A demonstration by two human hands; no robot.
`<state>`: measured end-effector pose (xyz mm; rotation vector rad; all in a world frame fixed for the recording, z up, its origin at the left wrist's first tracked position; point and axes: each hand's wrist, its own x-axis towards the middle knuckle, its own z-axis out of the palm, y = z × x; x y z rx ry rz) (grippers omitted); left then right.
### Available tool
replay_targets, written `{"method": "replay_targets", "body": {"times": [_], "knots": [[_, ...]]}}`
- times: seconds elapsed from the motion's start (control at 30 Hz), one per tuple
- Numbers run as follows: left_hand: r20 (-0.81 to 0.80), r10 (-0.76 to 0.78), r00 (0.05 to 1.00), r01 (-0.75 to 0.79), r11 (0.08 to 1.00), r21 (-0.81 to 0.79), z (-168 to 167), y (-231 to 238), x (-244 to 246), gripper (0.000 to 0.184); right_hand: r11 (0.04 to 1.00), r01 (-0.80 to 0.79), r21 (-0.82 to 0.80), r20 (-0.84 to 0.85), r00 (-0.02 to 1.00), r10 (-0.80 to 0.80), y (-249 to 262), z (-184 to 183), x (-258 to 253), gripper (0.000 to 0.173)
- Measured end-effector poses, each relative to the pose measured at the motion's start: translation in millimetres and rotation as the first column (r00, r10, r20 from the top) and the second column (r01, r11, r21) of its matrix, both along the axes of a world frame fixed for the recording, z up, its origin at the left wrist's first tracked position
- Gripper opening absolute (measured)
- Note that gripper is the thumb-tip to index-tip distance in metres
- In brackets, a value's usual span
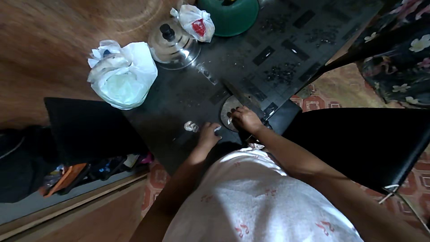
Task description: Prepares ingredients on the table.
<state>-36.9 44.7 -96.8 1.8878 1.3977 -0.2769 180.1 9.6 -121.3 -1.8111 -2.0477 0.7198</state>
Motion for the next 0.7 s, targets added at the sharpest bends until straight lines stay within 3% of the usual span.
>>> {"method": "replay_targets", "body": {"times": [0.13,0.27,0.33,0.43,0.57,0.7], "knots": [[0.106,0.008,0.994,-0.021,0.993,0.118,-1.3,-5.1,-5.6,0.043,0.999,0.01,0.036,-0.017,1.0,-0.009,-1.5,-5.6,2.4,0.021],[0.061,0.09,0.994,-0.1,0.978,0.182,0.5,-5.6,3.1,0.024,0.999,-0.027,0.031,-0.015,1.0,0.027,-3.1,-7.2,2.0,0.02],[0.086,0.128,0.988,-0.141,0.974,0.179,3.0,-4.8,10.8,0.025,0.999,-0.036,0.018,-0.003,0.999,0.036,-4.0,-6.8,0.7,0.019],[0.221,0.038,0.975,-0.078,0.982,0.175,-1.5,-1.8,22.3,0.03,0.998,-0.044,0.049,0.012,0.999,0.043,-5.7,-8.2,-0.9,0.019],[0.266,-0.042,0.963,0.013,0.994,0.112,-9.8,8.1,37.5,0.038,0.997,-0.051,0.061,-0.045,0.998,0.054,-6.8,-6.0,-0.8,0.019],[0.369,0.096,0.925,-0.072,0.994,-0.078,-13.1,12.8,37.6,0.039,0.994,-0.058,0.091,-0.087,0.994,0.066,-10.4,-3.6,1.7,0.021]]}}
